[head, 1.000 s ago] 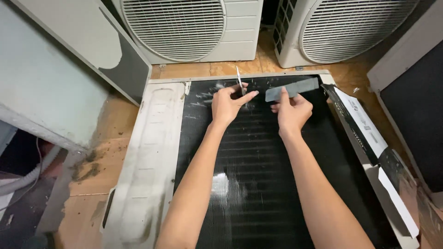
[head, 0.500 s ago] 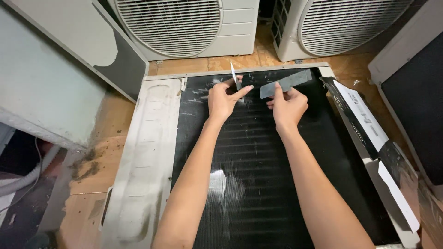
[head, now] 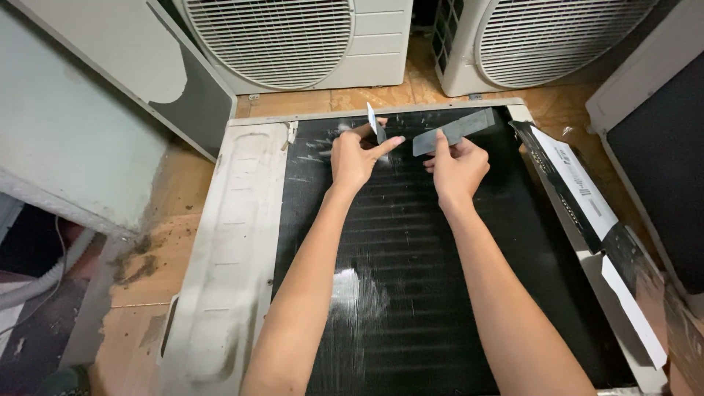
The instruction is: Straighten the fins of an air conditioner unit using a fin comb tool
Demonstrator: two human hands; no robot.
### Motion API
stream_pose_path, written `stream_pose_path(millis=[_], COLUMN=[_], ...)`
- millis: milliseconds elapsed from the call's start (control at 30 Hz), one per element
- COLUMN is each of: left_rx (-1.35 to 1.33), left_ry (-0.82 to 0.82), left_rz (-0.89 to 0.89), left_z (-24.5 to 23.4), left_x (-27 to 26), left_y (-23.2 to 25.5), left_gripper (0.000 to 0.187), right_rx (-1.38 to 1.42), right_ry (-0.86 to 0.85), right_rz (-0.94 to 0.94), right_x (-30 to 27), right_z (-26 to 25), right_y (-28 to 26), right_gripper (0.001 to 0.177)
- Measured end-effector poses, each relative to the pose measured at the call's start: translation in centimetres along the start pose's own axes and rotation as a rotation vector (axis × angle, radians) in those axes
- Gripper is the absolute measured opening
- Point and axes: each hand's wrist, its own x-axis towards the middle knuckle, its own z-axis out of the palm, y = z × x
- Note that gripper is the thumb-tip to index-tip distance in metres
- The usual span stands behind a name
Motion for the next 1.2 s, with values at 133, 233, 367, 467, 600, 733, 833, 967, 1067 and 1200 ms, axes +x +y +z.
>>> stream_pose_path(millis=[133, 233, 367, 467, 600, 733, 833, 967, 1067, 1200], left_rx=[0.006, -0.006, 0.040, -0.002, 0.018, 0.053, 0.138, 0.067, 0.132, 0.155], left_ry=[-0.020, -0.016, -0.026, -0.039, -0.030, -0.023, -0.062, -0.081, -0.080, -0.063], left_rz=[0.005, 0.019, -0.017, -0.021, -0.021, -0.019, -0.047, -0.056, -0.058, -0.079], left_z=[-0.2, -0.1, -0.1, -0.2, -0.2, -0.5, -0.9, -0.6, -0.8, -0.8], left_x=[-0.1, 0.0, 0.2, 0.2, 0.4, -0.2, -0.7, -0.3, 0.3, -0.1], left_y=[0.3, 0.0, -0.2, -0.3, -0.3, 1.0, 2.7, 1.8, 1.6, 2.4], left_gripper=[0.050, 0.050, 0.049, 0.051, 0.051, 0.050, 0.047, 0.052, 0.049, 0.053], right_rx=[-0.006, 0.009, -0.006, -0.006, -0.008, -0.008, -0.053, -0.061, -0.066, -0.067], right_ry=[0.002, -0.007, -0.013, -0.014, -0.023, -0.021, -0.008, -0.018, -0.025, -0.031], right_rz=[-0.007, -0.016, -0.014, -0.004, -0.003, 0.003, -0.017, 0.041, 0.043, 0.063], right_x=[0.2, 0.2, -0.1, -0.1, 0.0, -0.1, 0.5, 0.2, 0.5, 0.2], right_z=[0.2, 0.3, 0.0, 0.0, 0.1, 0.1, 0.2, 0.1, 0.3, 0.0], right_y=[0.6, 0.9, 0.1, 0.1, 0.2, -0.1, 0.7, 0.3, 0.4, -0.5], right_gripper=[0.027, 0.028, 0.030, 0.029, 0.029, 0.030, 0.035, 0.031, 0.030, 0.030])
